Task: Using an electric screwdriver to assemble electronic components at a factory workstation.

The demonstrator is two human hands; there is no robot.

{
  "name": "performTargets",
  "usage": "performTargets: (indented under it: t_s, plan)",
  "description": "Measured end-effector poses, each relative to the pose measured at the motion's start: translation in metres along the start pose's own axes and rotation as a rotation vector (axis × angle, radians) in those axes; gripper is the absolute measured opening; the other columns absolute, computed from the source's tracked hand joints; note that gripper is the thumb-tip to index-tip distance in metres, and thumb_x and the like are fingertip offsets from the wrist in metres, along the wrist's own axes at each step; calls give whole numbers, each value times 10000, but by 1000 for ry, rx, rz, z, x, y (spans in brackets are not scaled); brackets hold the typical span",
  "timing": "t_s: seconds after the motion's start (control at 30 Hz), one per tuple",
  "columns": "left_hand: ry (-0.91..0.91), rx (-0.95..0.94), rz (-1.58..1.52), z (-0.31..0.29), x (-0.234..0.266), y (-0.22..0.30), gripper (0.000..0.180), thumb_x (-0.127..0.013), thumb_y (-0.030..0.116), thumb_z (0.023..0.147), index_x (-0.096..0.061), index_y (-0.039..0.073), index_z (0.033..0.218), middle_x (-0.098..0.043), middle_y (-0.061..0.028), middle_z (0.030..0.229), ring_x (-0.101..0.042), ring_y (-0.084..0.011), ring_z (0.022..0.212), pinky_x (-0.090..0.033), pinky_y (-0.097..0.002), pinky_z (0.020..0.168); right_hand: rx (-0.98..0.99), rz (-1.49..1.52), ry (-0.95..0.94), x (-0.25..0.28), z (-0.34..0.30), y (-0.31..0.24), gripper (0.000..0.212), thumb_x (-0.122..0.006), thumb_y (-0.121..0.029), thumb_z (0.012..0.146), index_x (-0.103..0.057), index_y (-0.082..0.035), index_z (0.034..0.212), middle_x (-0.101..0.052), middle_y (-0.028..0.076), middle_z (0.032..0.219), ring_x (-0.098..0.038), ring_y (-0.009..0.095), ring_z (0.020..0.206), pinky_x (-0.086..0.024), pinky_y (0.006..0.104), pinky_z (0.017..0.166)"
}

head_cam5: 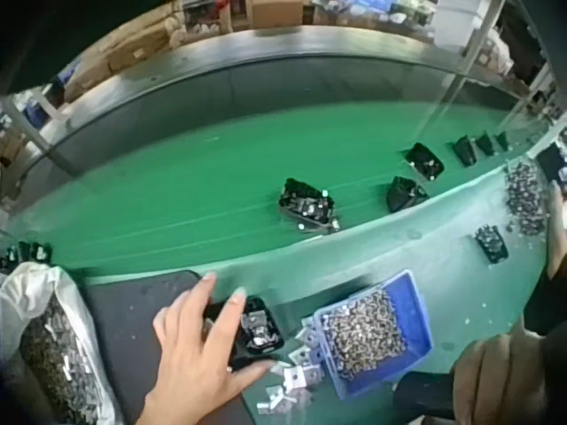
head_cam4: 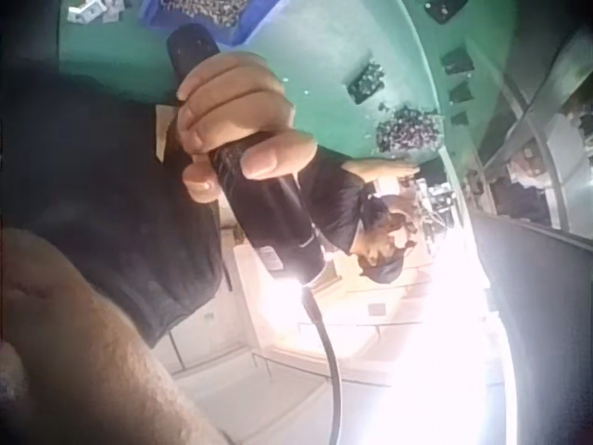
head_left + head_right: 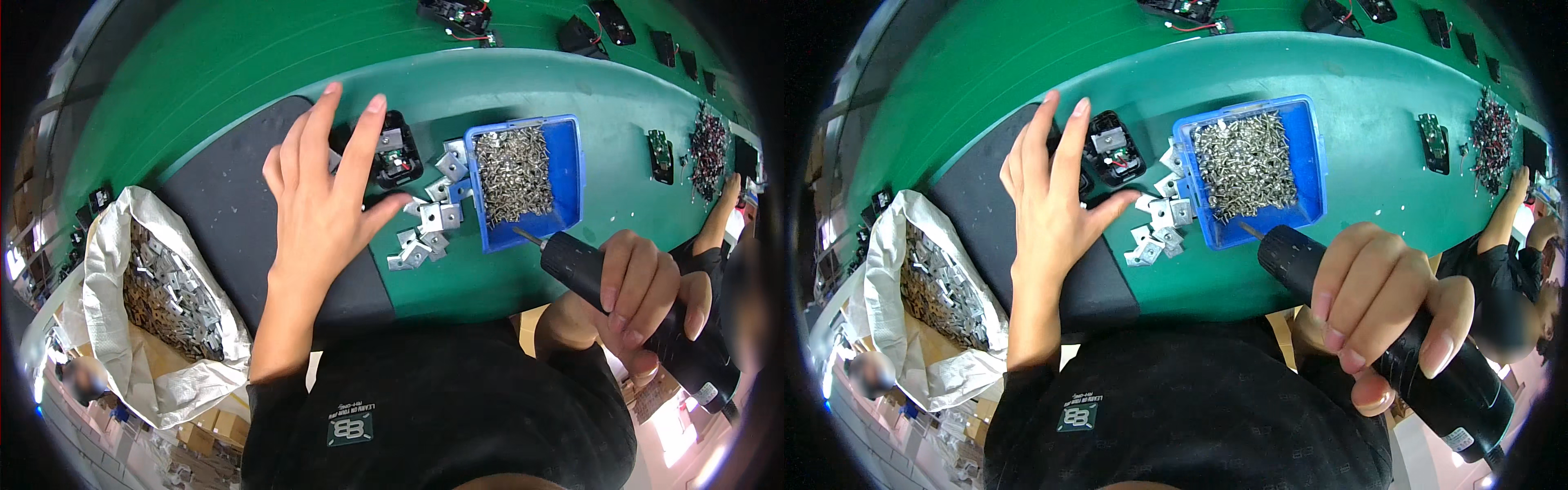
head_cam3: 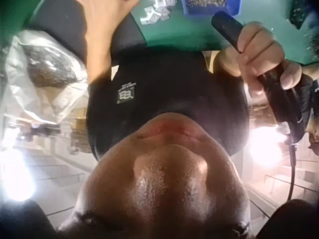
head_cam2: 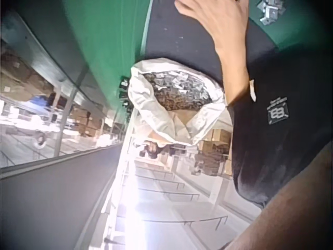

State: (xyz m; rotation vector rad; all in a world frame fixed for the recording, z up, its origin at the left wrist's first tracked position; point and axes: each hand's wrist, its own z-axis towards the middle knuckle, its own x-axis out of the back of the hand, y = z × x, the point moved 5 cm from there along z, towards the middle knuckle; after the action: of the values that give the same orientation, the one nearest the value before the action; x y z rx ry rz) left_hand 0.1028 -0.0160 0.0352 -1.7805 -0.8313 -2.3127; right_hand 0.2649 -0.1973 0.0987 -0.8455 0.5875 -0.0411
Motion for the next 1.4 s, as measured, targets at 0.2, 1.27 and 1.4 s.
performTargets:
  t_s: [0.2,1.27,1.4]
  plan:
    - [22,-79,-9,17,-12,-9,869,-839,233,512,-486,84,1291,-543,-115,1147,-513,-278,1024,-403,-387,835,-37,-62,41,6,-1,-1,466,-791,-159,741,-502,-194,1105,-615,-44,678,-572,95,606,-447,238,573]
    - [-68,-548,320,156,-38,46,148,-710,198,728,-656,78,796,-489,-80,1305,-344,-258,1305,-214,-552,1072,-297,-140,378,22,18,-20,585,-751,-223,689,-396,-49,1120,-485,-5,615,-505,142,560,-451,295,611]
    - [-11,-555,223,154,-34,51,147,-711,161,722,-646,62,808,-509,-81,1268,-370,-256,1286,-217,-550,1066,-334,-139,408,20,13,-21,577,-752,-210,678,-415,-22,1108,-494,12,609,-518,159,563,-450,309,599]
